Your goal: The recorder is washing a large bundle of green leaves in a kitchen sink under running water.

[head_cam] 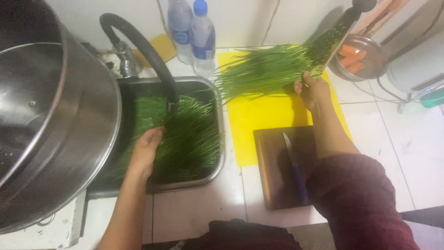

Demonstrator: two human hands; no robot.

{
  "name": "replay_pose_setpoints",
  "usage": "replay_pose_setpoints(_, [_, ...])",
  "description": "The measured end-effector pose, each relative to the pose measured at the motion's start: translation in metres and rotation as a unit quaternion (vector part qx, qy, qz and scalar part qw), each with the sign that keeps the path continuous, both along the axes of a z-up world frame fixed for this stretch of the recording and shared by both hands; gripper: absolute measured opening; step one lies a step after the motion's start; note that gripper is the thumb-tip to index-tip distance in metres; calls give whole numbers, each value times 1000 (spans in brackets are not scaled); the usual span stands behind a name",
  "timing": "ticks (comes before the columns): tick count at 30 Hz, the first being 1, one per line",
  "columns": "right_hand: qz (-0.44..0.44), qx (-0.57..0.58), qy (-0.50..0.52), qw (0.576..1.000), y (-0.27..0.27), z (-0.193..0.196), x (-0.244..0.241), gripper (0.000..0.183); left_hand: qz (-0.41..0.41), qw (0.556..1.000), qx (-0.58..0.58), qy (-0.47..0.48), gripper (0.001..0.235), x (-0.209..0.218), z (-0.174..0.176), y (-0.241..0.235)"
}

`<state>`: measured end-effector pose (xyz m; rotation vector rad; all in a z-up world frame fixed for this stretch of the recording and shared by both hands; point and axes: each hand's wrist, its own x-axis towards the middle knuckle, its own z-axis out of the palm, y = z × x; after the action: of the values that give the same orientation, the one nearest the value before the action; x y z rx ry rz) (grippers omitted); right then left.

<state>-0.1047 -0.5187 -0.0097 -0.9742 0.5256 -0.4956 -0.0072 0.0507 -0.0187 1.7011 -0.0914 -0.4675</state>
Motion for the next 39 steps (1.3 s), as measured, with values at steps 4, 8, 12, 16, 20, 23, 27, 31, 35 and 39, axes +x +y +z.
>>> replay_pose_setpoints(4, [-16, -19, 20, 999, -28, -17, 9, 19, 1, 998, 44, 34, 44, 6, -7, -4])
replay_pose_setpoints(8, [-52, 57, 22, 997, -77, -62, 31, 17, -7, 996, 84, -21, 41, 20, -53, 6])
replay_pose_setpoints(12, [-115, 20, 27, 993, -32, -30, 23, 11, -66, 953, 256, -149, 33, 20, -55, 4])
replay_pose_setpoints(16, [-161, -157, 10, 974, 33, -15, 11, 18, -132, 902, 344, -225, 32, 15, -26, -35])
replay_pose_setpoints(20, [-54, -367, 25, 928, 135, 20, -3, 17, -327, 824, 391, -247, 52, 9, -12, -72])
replay_pose_setpoints(23, [47, -359, 77, 929, 202, 41, -17, 11, -306, 817, 425, -243, 68, 2, -18, -72])
replay_pose_setpoints(27, [198, -396, 141, 886, 244, 32, -24, 10, -284, 811, 445, -252, 70, 5, -42, -62])
replay_pose_setpoints(31, [190, -310, 152, 919, 270, 31, -20, 15, -234, 814, 459, -268, 66, -5, -42, -73])
replay_pose_setpoints(35, [200, -494, 249, 809, 274, 40, -27, 24, -270, 859, 287, -327, 68, -35, -22, -92])
replay_pose_setpoints(39, [232, -437, 267, 827, 273, 30, -29, 28, -313, 840, 242, -371, 113, -43, -29, -107])
